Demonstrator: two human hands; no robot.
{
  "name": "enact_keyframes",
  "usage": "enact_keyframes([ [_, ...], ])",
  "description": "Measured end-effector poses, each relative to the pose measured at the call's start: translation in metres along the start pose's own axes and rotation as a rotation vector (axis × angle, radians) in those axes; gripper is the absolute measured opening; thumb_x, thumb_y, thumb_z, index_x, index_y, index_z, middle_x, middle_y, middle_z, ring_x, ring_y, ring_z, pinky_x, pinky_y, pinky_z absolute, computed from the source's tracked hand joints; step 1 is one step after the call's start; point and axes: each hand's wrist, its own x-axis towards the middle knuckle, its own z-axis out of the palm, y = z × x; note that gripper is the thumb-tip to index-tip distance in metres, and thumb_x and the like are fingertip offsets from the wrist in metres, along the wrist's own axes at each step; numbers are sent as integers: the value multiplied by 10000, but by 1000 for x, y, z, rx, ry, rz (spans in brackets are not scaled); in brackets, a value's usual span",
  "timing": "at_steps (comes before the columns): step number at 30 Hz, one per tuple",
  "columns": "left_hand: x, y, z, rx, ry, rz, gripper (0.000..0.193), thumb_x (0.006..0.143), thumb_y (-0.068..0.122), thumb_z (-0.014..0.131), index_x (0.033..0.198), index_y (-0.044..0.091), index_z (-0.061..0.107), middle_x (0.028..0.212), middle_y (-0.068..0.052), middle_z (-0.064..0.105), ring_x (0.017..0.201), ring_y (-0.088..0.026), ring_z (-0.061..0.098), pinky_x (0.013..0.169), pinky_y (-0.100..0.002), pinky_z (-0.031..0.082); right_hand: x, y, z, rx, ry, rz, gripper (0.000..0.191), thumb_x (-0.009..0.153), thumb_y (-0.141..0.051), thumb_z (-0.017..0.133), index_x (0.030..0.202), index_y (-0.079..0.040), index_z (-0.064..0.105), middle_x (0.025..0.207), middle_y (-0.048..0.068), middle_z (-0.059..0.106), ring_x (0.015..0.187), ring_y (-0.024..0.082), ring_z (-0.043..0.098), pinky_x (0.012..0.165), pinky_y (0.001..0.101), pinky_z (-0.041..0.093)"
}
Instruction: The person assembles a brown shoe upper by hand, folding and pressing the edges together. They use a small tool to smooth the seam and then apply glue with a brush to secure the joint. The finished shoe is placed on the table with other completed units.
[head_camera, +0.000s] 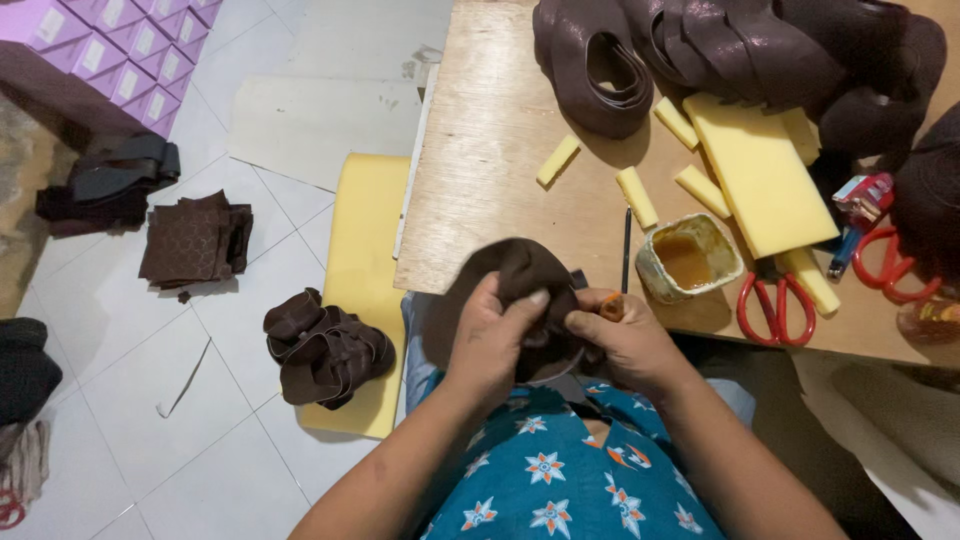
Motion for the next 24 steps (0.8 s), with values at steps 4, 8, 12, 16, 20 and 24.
enact_keyframes([
  [4,11,9,-4,-86,140,20,224,930,85,657,1134,0,621,950,-86,722,798,-150,692,728,-302,586,-6,-1,17,-484,65,-373,282,855,-58,731,1121,-5,655,1083,6,651,1012,105,644,898,262,517],
  [8,17,10,-19,-10,174,-135,174,918,171,685,1043,49,677,823,-34,674,611,-95,571,510,-242,440,-1,4,15,-482,140,-295,221,881,-19,673,1102,-19,691,1083,68,697,1001,131,666,915,288,533],
  [12,19,-6,-33,-298,106,-404,140,895,222,690,956,98,663,776,-3,661,530,-60,499,436,-191,342,12,23,-4,-293,101,-343,166,872,83,577,1003,2,640,1147,42,680,1021,110,644,930,277,524],
  [16,19,-16,-41,-358,-65,-505,194,950,242,714,919,62,648,727,-17,628,469,-54,461,393,-188,320,16,36,-22,-274,-6,-269,195,850,124,559,968,10,666,1063,57,713,983,123,655,892,285,526],
  [20,14,-5,-29,-55,0,-385,164,897,187,678,997,58,691,791,-22,673,516,-77,536,406,-201,373,12,29,-19,-255,-163,52,269,840,87,632,1062,-40,715,1018,37,737,941,120,678,870,287,555],
  [24,4,21,-11,198,-103,-100,261,896,147,693,1125,23,699,963,-18,743,823,-67,702,743,-234,592,1,16,4,-408,-212,9,338,834,-35,726,1165,-43,660,996,-22,722,919,74,661,825,247,550],
])
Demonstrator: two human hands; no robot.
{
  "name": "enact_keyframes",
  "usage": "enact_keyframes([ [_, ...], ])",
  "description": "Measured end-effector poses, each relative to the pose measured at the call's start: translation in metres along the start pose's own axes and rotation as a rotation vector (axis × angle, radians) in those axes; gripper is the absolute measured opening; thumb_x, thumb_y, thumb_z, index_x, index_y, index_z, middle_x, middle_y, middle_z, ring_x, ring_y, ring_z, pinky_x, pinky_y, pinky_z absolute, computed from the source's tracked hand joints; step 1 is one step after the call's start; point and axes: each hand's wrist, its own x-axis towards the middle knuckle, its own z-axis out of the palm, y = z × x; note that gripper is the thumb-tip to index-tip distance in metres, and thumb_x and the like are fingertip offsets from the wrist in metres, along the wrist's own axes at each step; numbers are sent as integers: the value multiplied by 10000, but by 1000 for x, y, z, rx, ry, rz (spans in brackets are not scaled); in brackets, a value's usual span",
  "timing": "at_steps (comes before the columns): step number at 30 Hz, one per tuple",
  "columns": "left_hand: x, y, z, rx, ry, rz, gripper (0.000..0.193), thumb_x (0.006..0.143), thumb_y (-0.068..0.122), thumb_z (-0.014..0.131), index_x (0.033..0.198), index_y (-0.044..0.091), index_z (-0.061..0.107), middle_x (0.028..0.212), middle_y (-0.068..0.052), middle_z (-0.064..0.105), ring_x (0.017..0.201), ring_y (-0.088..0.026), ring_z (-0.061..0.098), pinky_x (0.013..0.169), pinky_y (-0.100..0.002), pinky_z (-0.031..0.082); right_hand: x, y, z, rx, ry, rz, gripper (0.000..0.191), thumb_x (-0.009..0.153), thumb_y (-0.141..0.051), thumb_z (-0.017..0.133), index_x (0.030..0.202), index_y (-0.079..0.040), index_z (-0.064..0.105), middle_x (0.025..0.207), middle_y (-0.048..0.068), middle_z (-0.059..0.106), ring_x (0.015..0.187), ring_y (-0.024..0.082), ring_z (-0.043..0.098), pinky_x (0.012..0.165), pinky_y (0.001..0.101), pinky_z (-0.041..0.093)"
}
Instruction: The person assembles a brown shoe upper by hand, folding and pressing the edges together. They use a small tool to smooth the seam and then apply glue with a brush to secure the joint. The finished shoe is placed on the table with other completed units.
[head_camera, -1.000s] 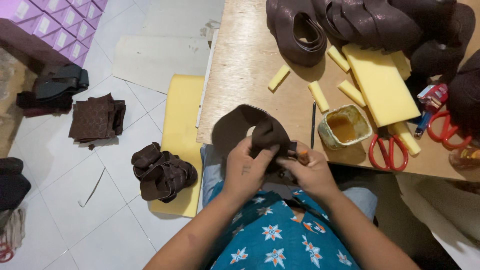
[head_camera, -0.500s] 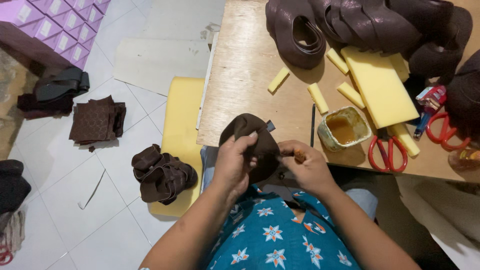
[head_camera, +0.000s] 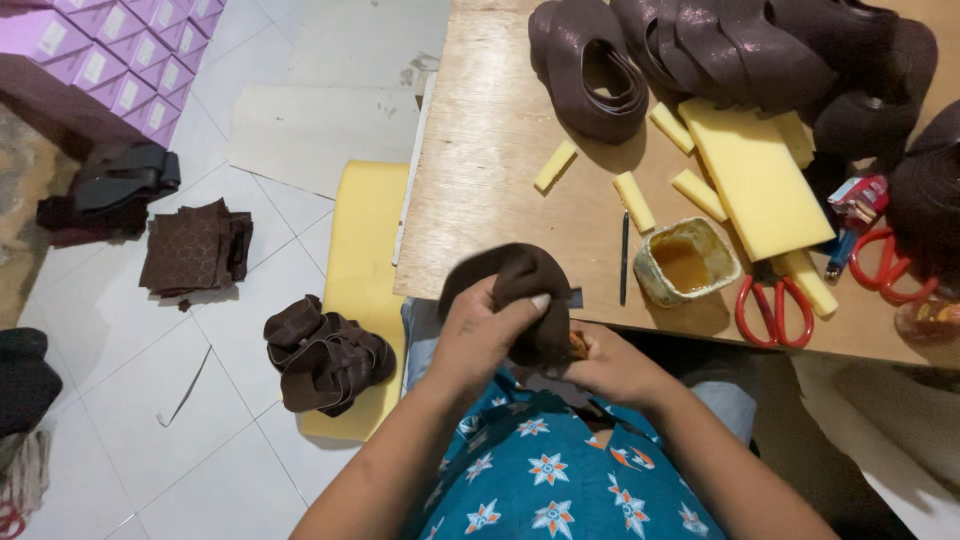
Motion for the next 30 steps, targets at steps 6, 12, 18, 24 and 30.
enact_keyframes([
  [6,-25,28,5,542,-26,-55,247,830,164,768,1020,8,742,804,-42,732,700,-93,657,646,-311,555,-25,-30,-24,334,215,80,464,820,-230,688,1264,-95,669,691,-7,625,503,54,514,441,192,375],
  [12,-39,33,15,765,-143,-88,206,825,169,762,980,36,742,809,-86,724,734,-147,659,690,-322,538,-26,-28,-15,256,310,149,294,866,-174,725,1104,-5,692,623,-20,549,497,65,461,439,231,363],
  [18,-57,40,20,1150,-92,446,247,729,78,734,974,47,711,915,-117,636,927,-314,622,780,-405,479,-36,-45,-13,336,230,102,278,796,-144,710,1060,-55,697,684,1,681,497,47,475,437,220,375],
  [24,-25,31,-3,554,-309,244,230,783,17,694,1009,18,647,930,-86,631,876,-201,634,784,-344,539,-20,-38,-12,340,280,49,180,891,-142,749,914,4,646,628,-1,549,475,78,462,421,235,347],
  [30,-19,6,-5,198,-169,94,353,814,12,701,1147,35,586,1076,-51,672,952,-133,634,819,-290,553,-7,-24,-27,562,192,-18,162,891,-154,715,964,-22,656,713,36,644,473,61,451,418,199,351],
])
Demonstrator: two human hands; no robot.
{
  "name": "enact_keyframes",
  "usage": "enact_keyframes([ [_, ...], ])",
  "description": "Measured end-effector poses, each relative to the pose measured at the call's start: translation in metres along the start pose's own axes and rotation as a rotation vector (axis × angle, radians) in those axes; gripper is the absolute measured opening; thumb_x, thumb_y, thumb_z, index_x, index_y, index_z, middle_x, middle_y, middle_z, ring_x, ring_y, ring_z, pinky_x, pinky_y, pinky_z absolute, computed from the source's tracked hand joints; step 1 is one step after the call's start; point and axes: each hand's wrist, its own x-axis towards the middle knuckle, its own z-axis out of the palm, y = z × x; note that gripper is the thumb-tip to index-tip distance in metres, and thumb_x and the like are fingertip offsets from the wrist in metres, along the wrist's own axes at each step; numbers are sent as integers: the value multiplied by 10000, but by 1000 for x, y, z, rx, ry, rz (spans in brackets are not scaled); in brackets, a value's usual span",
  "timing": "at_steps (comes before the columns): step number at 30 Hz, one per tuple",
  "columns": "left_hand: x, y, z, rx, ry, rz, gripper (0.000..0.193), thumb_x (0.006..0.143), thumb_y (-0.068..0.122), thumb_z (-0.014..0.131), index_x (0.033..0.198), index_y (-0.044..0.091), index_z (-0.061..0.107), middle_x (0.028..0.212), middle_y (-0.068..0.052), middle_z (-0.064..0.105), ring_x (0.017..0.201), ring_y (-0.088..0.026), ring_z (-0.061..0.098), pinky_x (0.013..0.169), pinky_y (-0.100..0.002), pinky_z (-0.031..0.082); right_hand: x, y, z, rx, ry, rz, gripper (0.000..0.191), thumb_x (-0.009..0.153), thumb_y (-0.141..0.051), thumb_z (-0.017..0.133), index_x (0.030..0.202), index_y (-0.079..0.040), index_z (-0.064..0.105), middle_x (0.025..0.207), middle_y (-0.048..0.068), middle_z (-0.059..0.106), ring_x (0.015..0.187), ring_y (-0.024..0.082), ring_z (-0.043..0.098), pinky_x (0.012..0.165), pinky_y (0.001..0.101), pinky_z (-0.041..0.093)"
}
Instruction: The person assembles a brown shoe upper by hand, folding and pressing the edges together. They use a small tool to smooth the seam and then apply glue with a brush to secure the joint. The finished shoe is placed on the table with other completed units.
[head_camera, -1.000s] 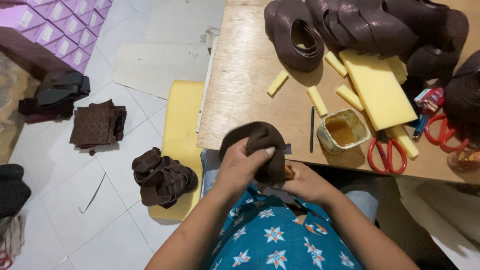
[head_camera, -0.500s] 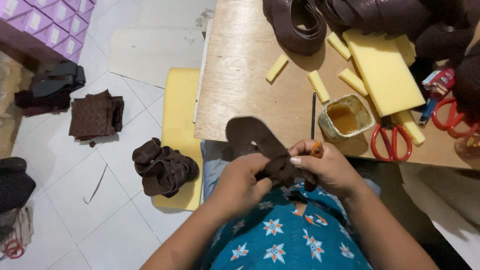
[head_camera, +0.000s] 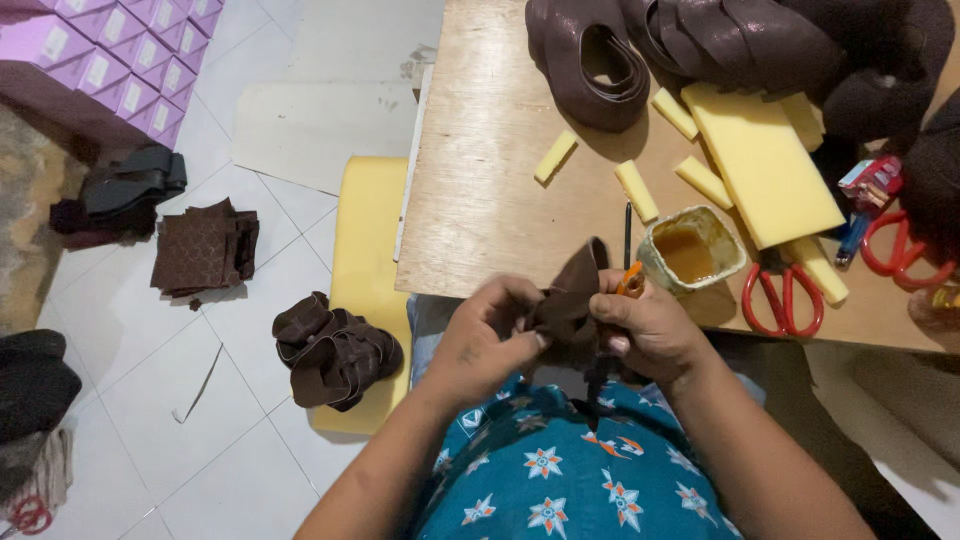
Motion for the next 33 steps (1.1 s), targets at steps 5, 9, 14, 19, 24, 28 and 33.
enact_keyframes([
  [5,-7,3,10,775,421,740,339,861,32,759,1158,29,597,1164,-158,631,1077,-243,642,921,-344,552,4,-11,16,-62,117,-27,190,954,-181,661,1073,-36,630,789,24,655,543,85,596,443,213,412],
  [9,-7,3,17,662,580,529,321,875,32,758,1156,34,601,1028,-112,671,907,-202,684,800,-333,571,-6,-18,37,-362,-58,-145,437,865,-62,734,1289,-86,629,902,52,733,569,90,638,461,214,457],
  [14,3,0,19,82,554,169,283,934,37,738,1160,-16,576,982,-94,641,714,-108,535,603,-271,444,7,-6,54,-254,216,-152,201,948,-109,675,1109,6,640,844,99,720,640,99,681,460,218,440],
  [19,14,-7,23,-220,477,120,381,896,57,687,1175,34,430,941,-48,656,726,-79,667,624,-222,549,17,5,46,-51,125,-157,159,959,-107,665,1077,-13,617,815,87,709,571,104,635,441,214,441],
  [24,22,-16,16,-212,349,149,374,939,22,742,1167,7,445,908,-51,608,765,-72,604,652,-220,497,26,8,33,86,117,-170,156,957,-116,650,1096,-47,631,796,49,690,537,91,595,431,192,433],
  [28,24,-22,15,-194,313,76,349,890,26,741,1084,44,452,874,-31,649,753,-75,646,665,-224,539,29,12,30,87,170,-183,159,959,-110,627,1101,-40,618,793,34,662,559,110,612,444,208,444],
  [33,26,-18,13,75,354,147,303,899,45,791,997,28,505,808,-16,569,698,-61,529,593,-223,449,28,16,37,78,263,-266,198,966,-105,616,1152,-54,572,824,44,662,597,102,592,464,211,456],
])
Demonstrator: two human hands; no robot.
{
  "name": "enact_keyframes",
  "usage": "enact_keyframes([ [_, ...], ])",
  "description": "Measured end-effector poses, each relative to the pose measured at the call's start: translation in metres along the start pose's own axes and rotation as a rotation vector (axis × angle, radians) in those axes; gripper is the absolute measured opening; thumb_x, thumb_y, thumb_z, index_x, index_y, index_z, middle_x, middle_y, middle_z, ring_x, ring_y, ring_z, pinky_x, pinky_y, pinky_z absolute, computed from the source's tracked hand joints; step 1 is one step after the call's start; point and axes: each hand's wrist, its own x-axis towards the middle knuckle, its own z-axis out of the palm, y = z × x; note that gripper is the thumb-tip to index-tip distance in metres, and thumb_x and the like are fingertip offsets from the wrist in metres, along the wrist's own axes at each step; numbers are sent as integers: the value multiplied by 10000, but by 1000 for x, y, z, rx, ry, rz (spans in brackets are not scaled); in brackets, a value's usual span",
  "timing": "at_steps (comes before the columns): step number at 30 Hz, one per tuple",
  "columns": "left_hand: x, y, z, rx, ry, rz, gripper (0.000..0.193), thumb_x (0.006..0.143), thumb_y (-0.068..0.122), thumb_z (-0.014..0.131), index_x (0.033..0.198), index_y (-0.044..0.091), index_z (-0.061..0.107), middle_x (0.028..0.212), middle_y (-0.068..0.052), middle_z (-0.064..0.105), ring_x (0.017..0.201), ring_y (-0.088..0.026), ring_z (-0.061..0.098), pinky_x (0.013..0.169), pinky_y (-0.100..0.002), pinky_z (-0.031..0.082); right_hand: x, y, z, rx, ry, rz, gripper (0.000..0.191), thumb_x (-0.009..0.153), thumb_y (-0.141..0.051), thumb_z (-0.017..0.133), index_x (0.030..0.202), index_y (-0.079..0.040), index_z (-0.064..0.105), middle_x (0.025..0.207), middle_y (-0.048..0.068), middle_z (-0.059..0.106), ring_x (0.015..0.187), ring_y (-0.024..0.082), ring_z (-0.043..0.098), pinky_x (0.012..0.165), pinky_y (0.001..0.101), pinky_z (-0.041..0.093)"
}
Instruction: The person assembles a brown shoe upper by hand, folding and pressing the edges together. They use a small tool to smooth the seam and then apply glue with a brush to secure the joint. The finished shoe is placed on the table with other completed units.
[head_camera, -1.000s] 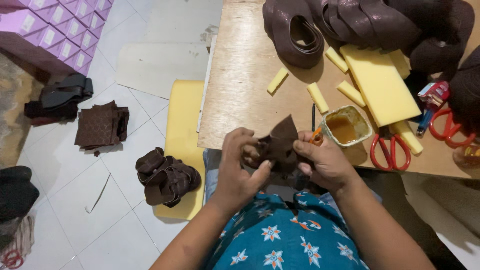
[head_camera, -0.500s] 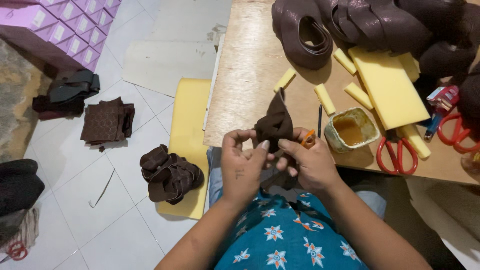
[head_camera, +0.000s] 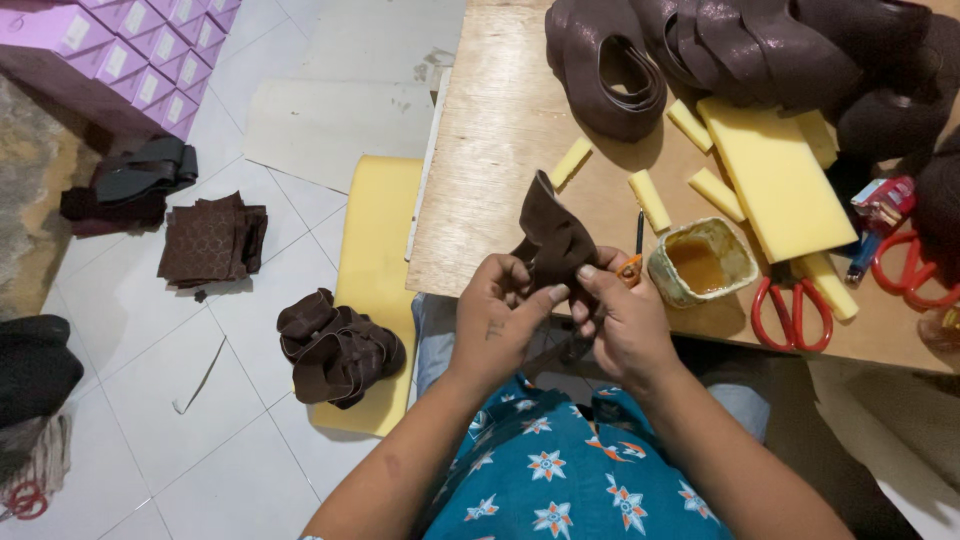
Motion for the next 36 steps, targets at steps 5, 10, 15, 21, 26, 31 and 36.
enact_keyframes([
  [5,-4,6,8,-61,167,133,107,973,69,689,1028,-8,638,919,-33,691,787,-69,676,689,-231,579,-7,-1,14,-4,12,-114,201,988,-96,612,1164,-21,552,902,70,684,661,111,614,478,224,454],
  [10,4,4,-6,-192,118,-121,137,1001,132,616,1067,18,655,847,-43,697,694,-106,676,622,-252,553,-9,-6,16,-24,29,-87,203,973,-101,606,1153,-25,550,929,74,687,697,127,667,478,235,463],
  [15,8,-7,-16,-486,-61,-176,125,1033,143,635,1088,31,618,861,-24,650,763,-116,636,720,-273,515,0,-9,10,21,39,-49,234,965,-114,644,1169,-59,544,888,34,643,634,111,592,472,233,437],
  [21,3,-11,-20,-238,-66,-29,131,951,85,712,1040,42,626,925,23,653,884,-66,608,813,-240,497,-7,-10,3,68,-180,-24,229,927,-147,619,1130,-43,592,794,21,601,626,94,553,495,247,449],
  [26,-2,-23,-15,-18,103,90,72,956,89,710,939,35,665,885,4,683,836,-67,602,758,-236,494,1,2,-2,-97,-4,50,116,972,-167,636,1001,-72,576,763,-8,573,588,97,515,456,266,393],
  [31,-1,-38,-20,-148,96,-53,82,980,112,679,957,37,654,820,22,617,747,-62,534,683,-230,449,4,11,-13,-146,82,166,93,927,-156,647,970,-123,571,760,-20,573,609,80,535,493,267,426],
  [36,7,-34,-26,-357,57,-204,85,972,127,677,972,48,646,797,18,598,701,-70,504,648,-235,424,4,9,-14,-74,-7,172,105,869,-121,661,960,-105,610,742,-18,623,570,96,537,489,254,421],
])
